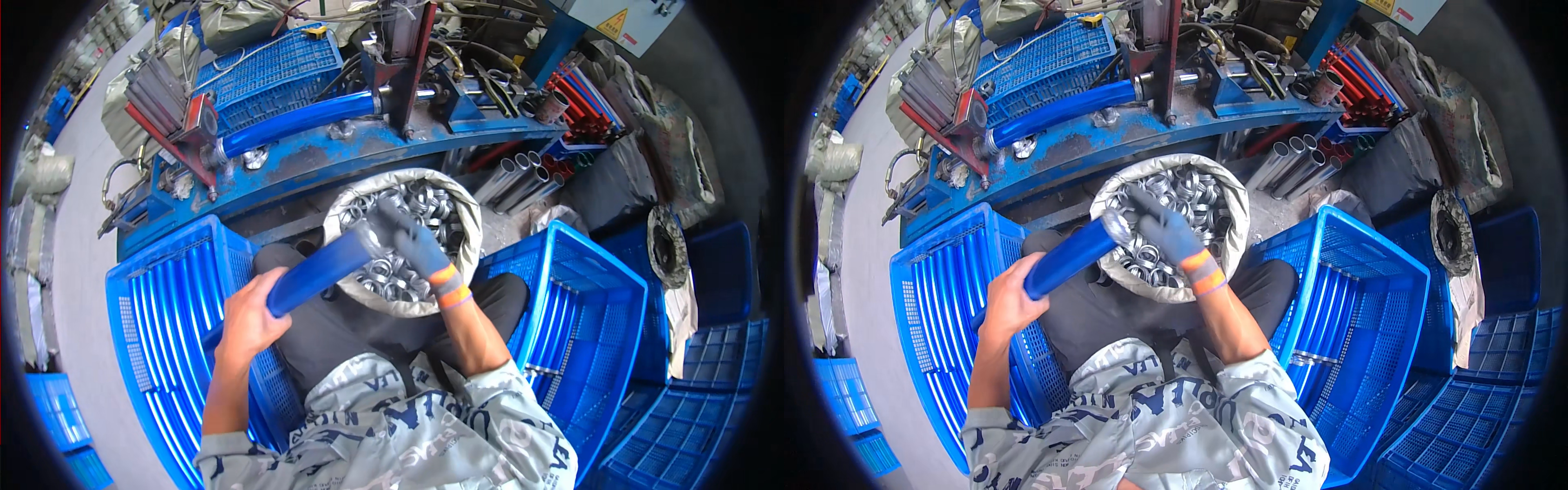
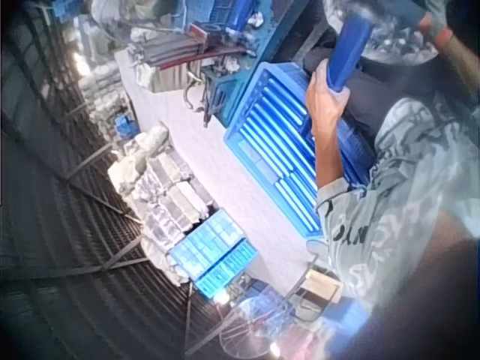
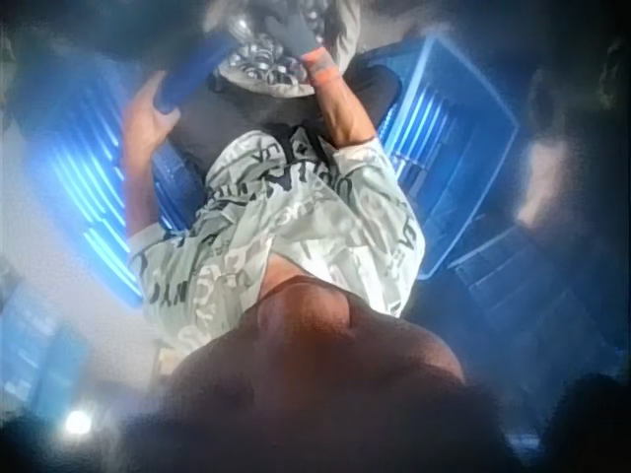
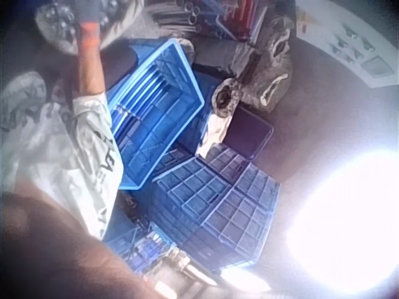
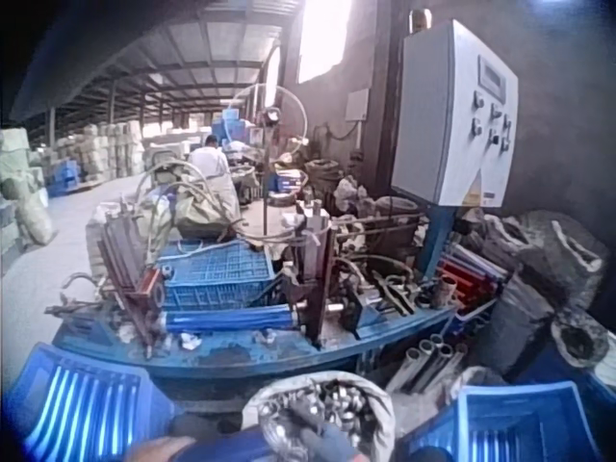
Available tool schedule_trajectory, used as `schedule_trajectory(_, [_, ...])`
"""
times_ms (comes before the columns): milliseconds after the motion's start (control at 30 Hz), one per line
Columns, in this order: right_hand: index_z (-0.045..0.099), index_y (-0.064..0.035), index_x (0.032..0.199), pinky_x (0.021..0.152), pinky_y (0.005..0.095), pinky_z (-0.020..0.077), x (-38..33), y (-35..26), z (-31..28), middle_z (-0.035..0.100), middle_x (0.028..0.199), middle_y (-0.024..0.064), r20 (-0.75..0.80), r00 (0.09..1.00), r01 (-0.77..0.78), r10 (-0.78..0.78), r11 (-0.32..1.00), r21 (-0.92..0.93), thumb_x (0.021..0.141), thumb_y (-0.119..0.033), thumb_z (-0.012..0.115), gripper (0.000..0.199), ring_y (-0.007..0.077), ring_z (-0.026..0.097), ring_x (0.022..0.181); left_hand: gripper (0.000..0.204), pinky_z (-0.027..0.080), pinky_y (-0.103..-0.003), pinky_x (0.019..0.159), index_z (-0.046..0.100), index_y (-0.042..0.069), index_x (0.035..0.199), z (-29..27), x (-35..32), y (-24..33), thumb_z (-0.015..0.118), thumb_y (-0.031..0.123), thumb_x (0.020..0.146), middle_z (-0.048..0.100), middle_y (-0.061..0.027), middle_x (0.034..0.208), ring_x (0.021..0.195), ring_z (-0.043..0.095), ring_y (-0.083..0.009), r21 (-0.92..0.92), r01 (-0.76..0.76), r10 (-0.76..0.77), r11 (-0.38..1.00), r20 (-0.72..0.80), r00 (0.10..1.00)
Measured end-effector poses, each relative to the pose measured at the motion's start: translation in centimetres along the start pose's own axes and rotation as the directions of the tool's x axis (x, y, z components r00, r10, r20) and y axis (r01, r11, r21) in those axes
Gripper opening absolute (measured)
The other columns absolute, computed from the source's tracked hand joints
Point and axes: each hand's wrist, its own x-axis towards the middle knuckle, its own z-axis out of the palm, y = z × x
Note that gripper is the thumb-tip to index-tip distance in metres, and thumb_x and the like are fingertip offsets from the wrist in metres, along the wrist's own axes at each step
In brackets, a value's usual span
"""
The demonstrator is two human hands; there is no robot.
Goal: Assembling blue metal tubes by manually attaching metal caps to the ends and organizing them into a crate.
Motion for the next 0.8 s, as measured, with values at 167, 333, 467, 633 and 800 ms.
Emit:
schedule_trajectory(167, [0.076, -0.0227, 0.157, 0.138, 0.0528, 0.0367, 8.5, 14.8, -4.4, 0.065, 0.168, 0.0200, 0.053, 0.998, 0.060, -0.031, 0.317, -0.947, 0.103, -0.051, 0.081, 0.061, 0.0436, 0.054, 0.162, 0.083, 0.061, -0.037, 0.097, 0.068, 0.001, 0.152, -2.7, -2.8, -1.6, 0.097, 0.011, 0.075, 0.081, -0.0113, 0.119, 0.104, 0.078, -0.0194, -0.343, 0.177, -0.216, 0.922, -0.078, 0.973])
schedule_trajectory(333, [0.091, -0.0311, 0.116, 0.134, 0.0675, 0.0298, 11.4, 20.5, -4.7, 0.069, 0.162, 0.0114, 0.086, 0.982, 0.065, -0.167, -0.131, -0.989, 0.093, -0.047, 0.083, 0.030, 0.0447, 0.054, 0.157, 0.080, 0.060, -0.038, 0.099, 0.069, -0.002, 0.148, -3.5, -2.3, -2.0, 0.102, 0.012, 0.076, 0.080, -0.0080, 0.119, 0.107, 0.075, -0.0174, -0.622, 0.204, -0.253, 0.756, 0.009, 0.967])
schedule_trajectory(467, [0.090, -0.0230, 0.117, 0.128, 0.0665, 0.0391, 8.8, 18.0, -3.3, 0.073, 0.155, 0.0121, 0.018, 0.903, 0.099, -0.430, 0.169, -0.981, 0.095, -0.036, 0.089, 0.026, 0.0436, 0.060, 0.150, 0.077, 0.060, -0.037, 0.095, 0.062, 0.000, 0.151, -3.3, -4.2, -3.1, 0.096, 0.025, 0.087, 0.078, -0.0077, 0.118, 0.104, 0.075, -0.0174, -0.861, 0.150, -0.467, 0.487, -0.111, 0.877])
schedule_trajectory(633, [0.072, -0.0130, 0.152, 0.119, 0.0535, 0.0599, 2.5, 10.2, -2.0, 0.075, 0.148, 0.0071, -0.036, 0.975, -0.122, 0.220, 0.658, 0.743, 0.111, -0.043, 0.081, 0.051, 0.0361, 0.073, 0.140, 0.065, 0.061, -0.049, 0.111, 0.062, 0.005, 0.155, 1.5, -2.6, -4.1, 0.076, 0.051, 0.112, 0.076, -0.0201, 0.139, 0.132, 0.073, -0.0335, -0.959, -0.281, -0.606, -0.046, -0.197, 0.771])
schedule_trajectory(800, [0.056, -0.0127, 0.168, 0.114, 0.0530, 0.0657, -2.1, 2.7, -0.1, 0.070, 0.155, 0.0077, -0.046, 0.991, -0.058, 0.129, 0.697, 0.715, 0.106, -0.048, 0.086, 0.078, 0.0364, 0.073, 0.141, 0.067, 0.063, -0.051, 0.115, 0.058, 0.005, 0.159, 5.5, 0.9, -1.3, 0.074, 0.052, 0.114, 0.073, -0.0189, 0.151, 0.138, 0.073, -0.0330, -0.932, -0.247, -0.571, -0.266, -0.054, 0.819])
